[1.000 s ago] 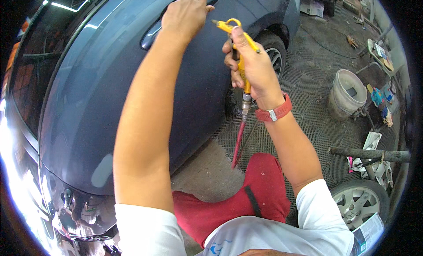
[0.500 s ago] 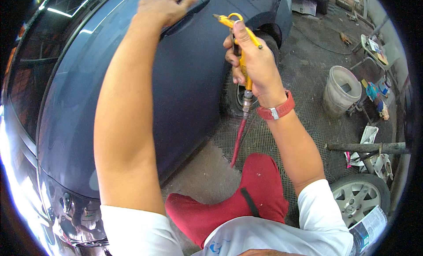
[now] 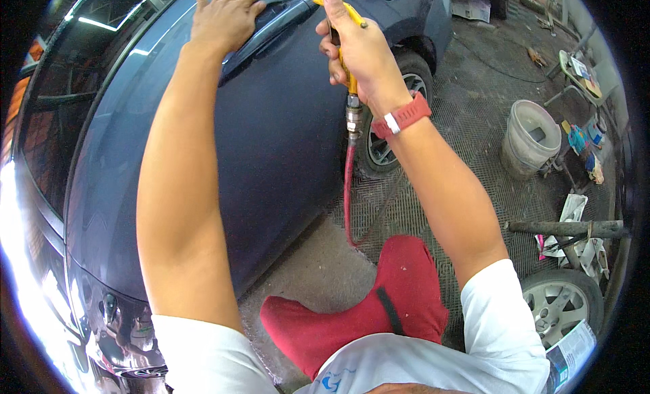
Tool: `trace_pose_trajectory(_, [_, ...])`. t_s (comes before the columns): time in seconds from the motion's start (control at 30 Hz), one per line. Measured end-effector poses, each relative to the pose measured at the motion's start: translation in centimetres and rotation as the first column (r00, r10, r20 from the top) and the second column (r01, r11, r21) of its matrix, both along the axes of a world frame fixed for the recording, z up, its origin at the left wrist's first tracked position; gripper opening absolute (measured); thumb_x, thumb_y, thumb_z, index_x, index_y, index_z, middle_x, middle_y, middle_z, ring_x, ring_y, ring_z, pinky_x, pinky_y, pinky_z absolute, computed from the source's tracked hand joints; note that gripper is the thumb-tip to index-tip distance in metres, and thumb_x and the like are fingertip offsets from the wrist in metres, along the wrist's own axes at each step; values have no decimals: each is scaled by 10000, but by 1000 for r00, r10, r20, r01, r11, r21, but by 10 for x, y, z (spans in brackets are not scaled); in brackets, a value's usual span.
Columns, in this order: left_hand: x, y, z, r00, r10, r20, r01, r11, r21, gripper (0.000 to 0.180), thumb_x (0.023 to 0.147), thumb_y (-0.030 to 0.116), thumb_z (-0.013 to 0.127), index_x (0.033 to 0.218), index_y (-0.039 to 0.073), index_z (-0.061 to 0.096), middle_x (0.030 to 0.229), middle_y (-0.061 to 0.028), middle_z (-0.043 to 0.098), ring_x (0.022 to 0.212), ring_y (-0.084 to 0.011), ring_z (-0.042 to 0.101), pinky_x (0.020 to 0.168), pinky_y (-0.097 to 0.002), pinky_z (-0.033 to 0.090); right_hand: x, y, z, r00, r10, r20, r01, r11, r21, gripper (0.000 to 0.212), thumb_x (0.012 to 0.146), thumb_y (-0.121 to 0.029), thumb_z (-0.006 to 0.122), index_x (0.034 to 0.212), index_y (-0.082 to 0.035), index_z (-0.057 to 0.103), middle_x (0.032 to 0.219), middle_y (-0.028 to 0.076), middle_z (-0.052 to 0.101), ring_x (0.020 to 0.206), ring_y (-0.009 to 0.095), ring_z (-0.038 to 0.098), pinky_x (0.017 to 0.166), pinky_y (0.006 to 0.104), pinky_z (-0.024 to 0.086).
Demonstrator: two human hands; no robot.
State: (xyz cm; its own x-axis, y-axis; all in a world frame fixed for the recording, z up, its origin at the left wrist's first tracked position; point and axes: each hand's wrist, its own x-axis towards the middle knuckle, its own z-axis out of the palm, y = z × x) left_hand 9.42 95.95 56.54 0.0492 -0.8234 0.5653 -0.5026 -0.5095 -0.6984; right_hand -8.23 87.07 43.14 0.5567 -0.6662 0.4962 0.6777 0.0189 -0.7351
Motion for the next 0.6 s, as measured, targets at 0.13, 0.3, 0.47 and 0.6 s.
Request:
trace_pose_trajectory(0.13, [-10,-22,6,985,-6,-174,20,997,76,555,1129,408,380,1653,230,413,1767,-141,243,1645,-378,147,1302,-661,52,-7,9,16,992,114,-47,-115,993,-25,710,986,-710,622,881,-7,611,628,8,536,385,97,477,376,268,428])
trace_pose_trajectory(0.3, [19,-15,22,977,-170,-125,197,947,254,547,1119,369,414,1650,241,420,1756,-163,263,1641,-395,153,1300,-656,83,-4,33,12,964,233,-126,-245,966,-86,731,980,-733,609,891,-7,611,622,7,531,381,86,468,376,261,423])
trace_pose_trajectory(0.47, [85,42,31,934,29,355,-19,999,-33,595,1119,499,390,1691,366,295,1774,-42,255,1641,-308,203,1291,-666,128,-7,35,0,941,269,-203,-291,953,-84,683,1014,-718,563,924,-43,609,638,-22,514,367,44,445,388,221,425])
trace_pose_trajectory(0.6, [95,99,43,810,465,356,-293,848,-441,591,1123,539,364,1687,373,306,1780,-39,237,1648,-304,180,1282,-677,121,-15,33,-7,945,302,-129,-312,947,-74,676,1018,-711,562,926,-43,613,634,-23,509,365,43,441,377,222,412])
